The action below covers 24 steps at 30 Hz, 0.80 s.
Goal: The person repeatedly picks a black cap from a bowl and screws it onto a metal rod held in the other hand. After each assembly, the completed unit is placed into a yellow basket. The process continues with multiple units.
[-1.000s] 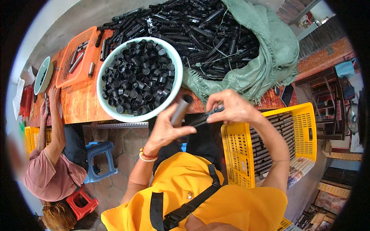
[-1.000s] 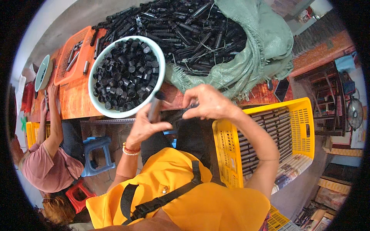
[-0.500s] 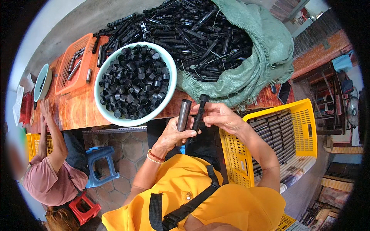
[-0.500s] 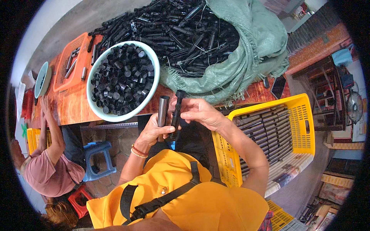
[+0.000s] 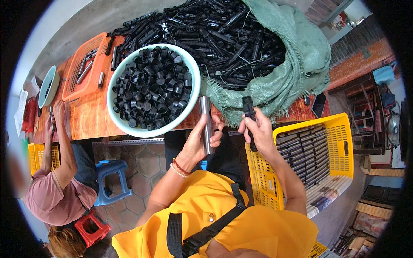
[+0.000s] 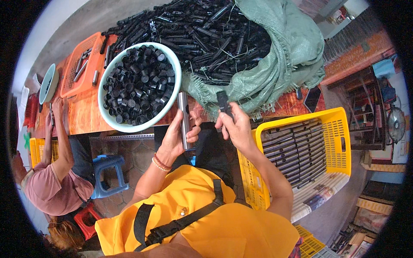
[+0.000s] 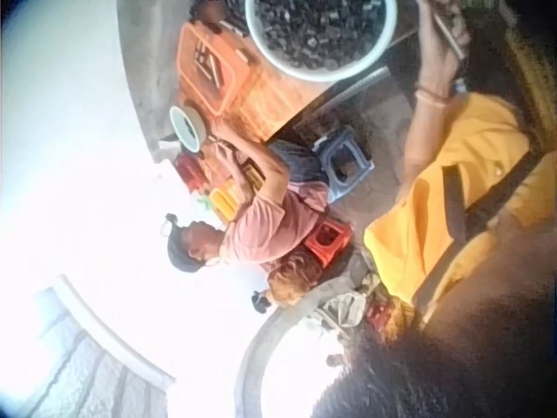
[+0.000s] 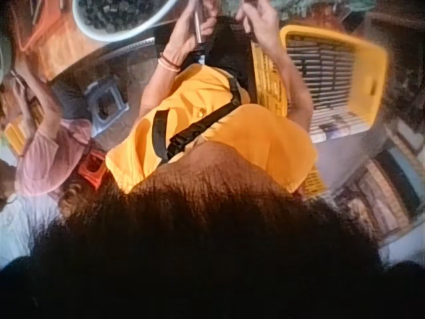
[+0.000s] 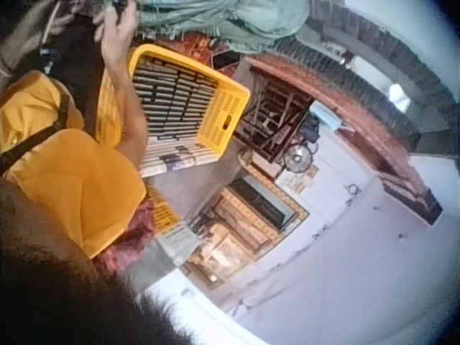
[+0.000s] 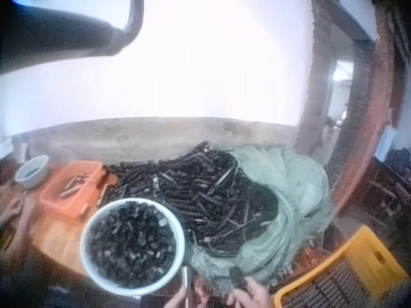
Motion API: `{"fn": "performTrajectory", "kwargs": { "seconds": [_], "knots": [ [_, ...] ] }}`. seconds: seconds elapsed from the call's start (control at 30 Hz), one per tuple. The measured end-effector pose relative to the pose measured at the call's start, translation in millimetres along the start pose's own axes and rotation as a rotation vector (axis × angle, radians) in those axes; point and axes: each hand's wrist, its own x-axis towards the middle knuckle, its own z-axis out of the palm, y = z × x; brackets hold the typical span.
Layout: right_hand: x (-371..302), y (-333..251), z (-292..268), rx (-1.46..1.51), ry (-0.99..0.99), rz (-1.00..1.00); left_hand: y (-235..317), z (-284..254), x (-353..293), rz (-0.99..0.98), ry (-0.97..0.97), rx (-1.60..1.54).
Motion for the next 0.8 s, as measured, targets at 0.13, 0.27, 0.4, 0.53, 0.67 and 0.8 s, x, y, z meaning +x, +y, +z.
{"fn": "performTrajectory", "kwargs": {
  "seconds": [0.13,0.27,0.4,0.53,0.67,0.8],
  "knots": [
    [-21.2,-1.7,-0.1,-0.212,-0.054,0.065,3.5,4.4,10.5,-0.074,-0.079,-0.107],
    [-29.4,8.0,-6.0,0.062,-0.097,0.168,-0.9,-3.0,15.3,-0.079,-0.121,-0.143],
    [-29.8,6.7,-5.8,0.149,-0.161,0.240,-6.3,-2.0,15.0,0.091,0.005,0.064],
    [-30.9,5.6,-4.1,0.233,-0.178,0.243,-4.8,4.8,20.7,0.134,0.044,0.132],
    [-32.1,4.5,-5.5,0.164,-0.181,0.235,-5.2,5.7,29.1,0.152,0.016,0.128],
    [-41.3,1.8,-2.9,0.169,-0.158,0.230,-5.0,15.9,38.5,0.190,0.025,0.066]
  ]
}}
